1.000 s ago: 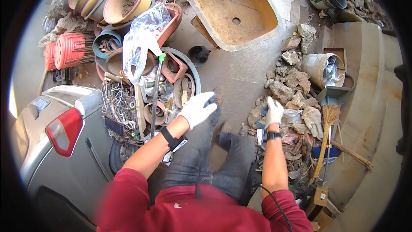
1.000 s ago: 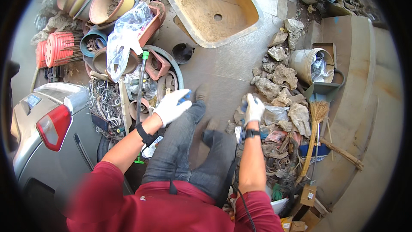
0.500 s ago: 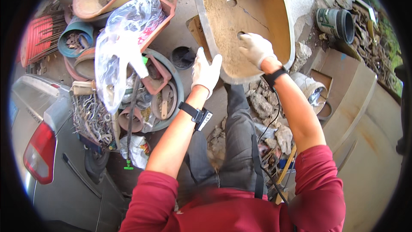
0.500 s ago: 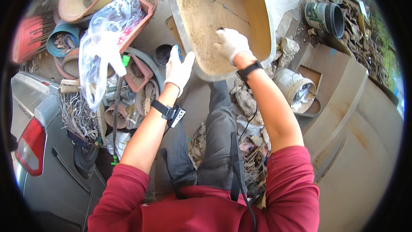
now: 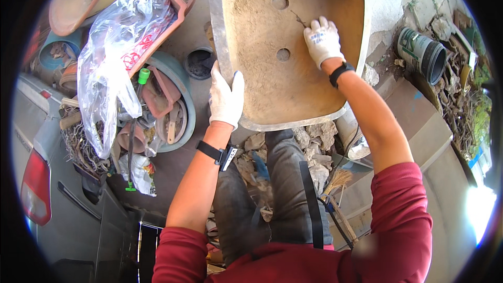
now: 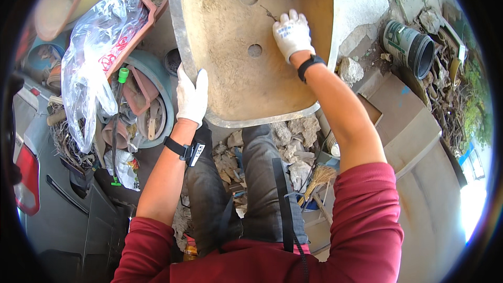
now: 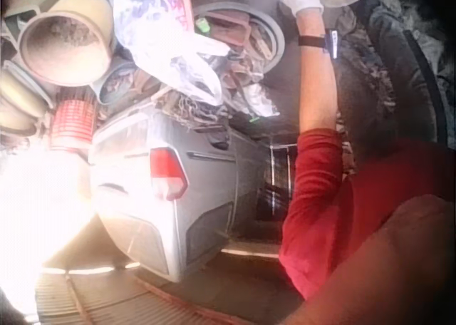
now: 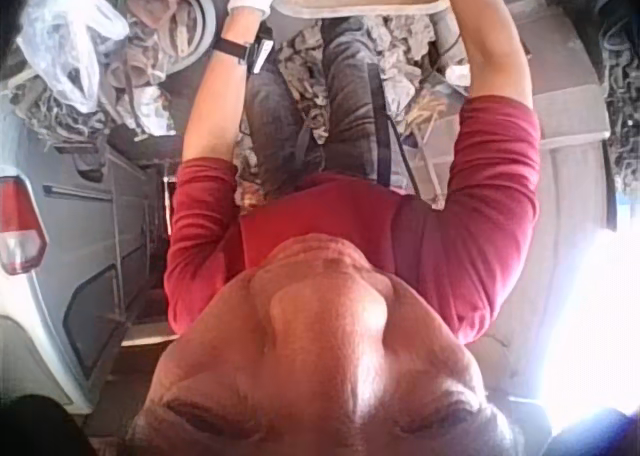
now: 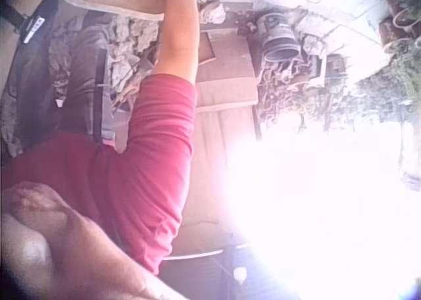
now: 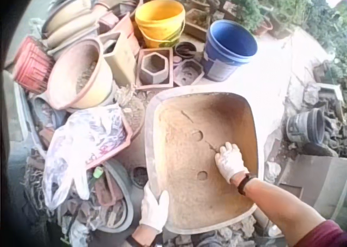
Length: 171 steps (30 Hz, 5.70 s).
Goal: The person applies a yellow adhesive from a syringe along the rim and interior cracks of a ceramic sink. They rotate the sink to access different edges, then press the glued areas with gloved fingers to ensure adhesion.
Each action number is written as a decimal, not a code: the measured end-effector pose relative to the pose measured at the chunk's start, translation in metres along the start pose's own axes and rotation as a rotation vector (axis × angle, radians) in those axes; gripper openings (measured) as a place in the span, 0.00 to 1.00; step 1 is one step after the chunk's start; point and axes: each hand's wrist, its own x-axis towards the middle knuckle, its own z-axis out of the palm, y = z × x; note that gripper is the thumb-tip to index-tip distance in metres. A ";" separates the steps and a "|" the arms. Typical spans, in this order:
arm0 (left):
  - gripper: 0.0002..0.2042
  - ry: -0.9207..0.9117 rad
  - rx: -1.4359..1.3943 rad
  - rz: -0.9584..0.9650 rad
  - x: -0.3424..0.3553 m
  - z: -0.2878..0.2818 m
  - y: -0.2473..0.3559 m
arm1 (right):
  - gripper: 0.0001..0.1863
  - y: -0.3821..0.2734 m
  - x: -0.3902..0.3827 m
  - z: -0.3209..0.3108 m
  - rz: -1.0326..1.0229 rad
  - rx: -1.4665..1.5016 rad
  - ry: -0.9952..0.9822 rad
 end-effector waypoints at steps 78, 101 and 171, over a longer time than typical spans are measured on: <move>0.27 -0.060 0.066 -0.014 0.005 0.000 -0.009 | 0.31 -0.010 0.125 -0.027 -0.121 -0.072 0.225; 0.27 -0.117 0.013 -0.066 0.006 -0.001 -0.001 | 0.28 -0.024 0.120 -0.006 0.529 0.316 0.192; 0.11 -1.318 1.068 1.708 -0.357 0.051 -0.078 | 0.09 -0.453 -0.473 -0.035 1.531 2.963 1.954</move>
